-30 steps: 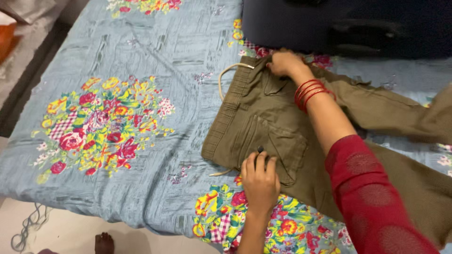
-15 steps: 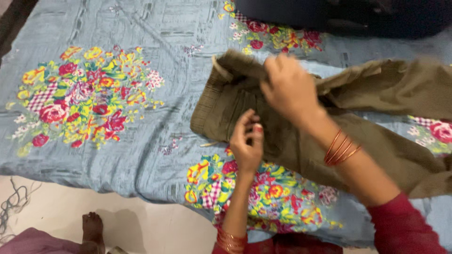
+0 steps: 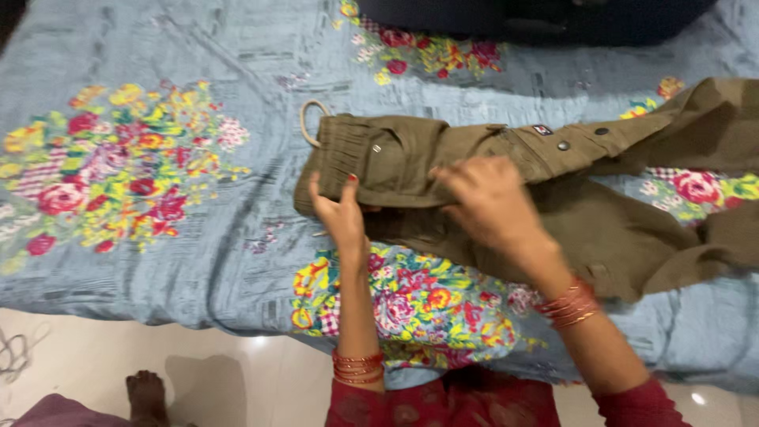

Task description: The person folds a pair of white pants, olive green pants, and a white t-shirt on a bed. Each item is folded neatly and placed into an open suitcase.

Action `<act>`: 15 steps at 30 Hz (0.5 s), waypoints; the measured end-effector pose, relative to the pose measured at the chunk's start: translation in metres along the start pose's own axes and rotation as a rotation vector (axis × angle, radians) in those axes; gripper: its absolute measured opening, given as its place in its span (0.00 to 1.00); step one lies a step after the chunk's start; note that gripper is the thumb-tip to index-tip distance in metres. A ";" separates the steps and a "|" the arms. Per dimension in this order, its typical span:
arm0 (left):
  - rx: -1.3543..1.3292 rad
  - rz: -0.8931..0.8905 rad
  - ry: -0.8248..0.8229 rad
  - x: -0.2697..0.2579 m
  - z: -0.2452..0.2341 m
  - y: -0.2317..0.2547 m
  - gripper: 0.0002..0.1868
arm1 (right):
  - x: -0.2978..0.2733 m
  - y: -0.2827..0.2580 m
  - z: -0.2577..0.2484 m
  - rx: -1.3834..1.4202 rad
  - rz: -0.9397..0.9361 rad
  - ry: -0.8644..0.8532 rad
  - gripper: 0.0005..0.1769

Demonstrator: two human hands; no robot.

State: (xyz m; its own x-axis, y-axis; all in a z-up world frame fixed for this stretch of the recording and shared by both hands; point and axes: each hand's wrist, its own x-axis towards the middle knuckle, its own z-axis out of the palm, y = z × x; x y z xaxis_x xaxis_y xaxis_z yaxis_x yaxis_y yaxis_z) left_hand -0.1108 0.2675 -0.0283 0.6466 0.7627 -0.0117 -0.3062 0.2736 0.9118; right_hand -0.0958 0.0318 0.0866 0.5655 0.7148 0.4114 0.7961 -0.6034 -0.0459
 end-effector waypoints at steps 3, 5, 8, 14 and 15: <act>-0.040 0.082 -0.001 0.013 -0.001 0.000 0.31 | -0.025 0.041 -0.040 -0.232 0.106 -0.033 0.34; -0.073 0.034 0.006 0.015 0.001 0.002 0.29 | -0.038 0.063 -0.053 -0.289 0.093 -0.014 0.30; -0.067 -0.008 0.036 0.015 0.004 0.009 0.27 | -0.055 0.077 -0.053 -0.273 0.016 0.016 0.25; -0.030 0.131 0.036 0.031 -0.019 0.016 0.23 | -0.110 0.039 -0.041 -0.389 -0.084 0.144 0.24; 0.024 0.147 0.043 0.035 -0.024 0.017 0.22 | -0.114 0.028 -0.037 -0.368 -0.090 0.130 0.25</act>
State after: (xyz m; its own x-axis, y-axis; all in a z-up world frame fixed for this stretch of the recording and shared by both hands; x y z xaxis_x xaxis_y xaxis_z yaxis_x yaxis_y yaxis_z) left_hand -0.1101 0.3129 -0.0236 0.5653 0.8181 0.1053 -0.3783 0.1437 0.9145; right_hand -0.1464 -0.0797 0.0716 0.4464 0.7338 0.5121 0.6974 -0.6439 0.3146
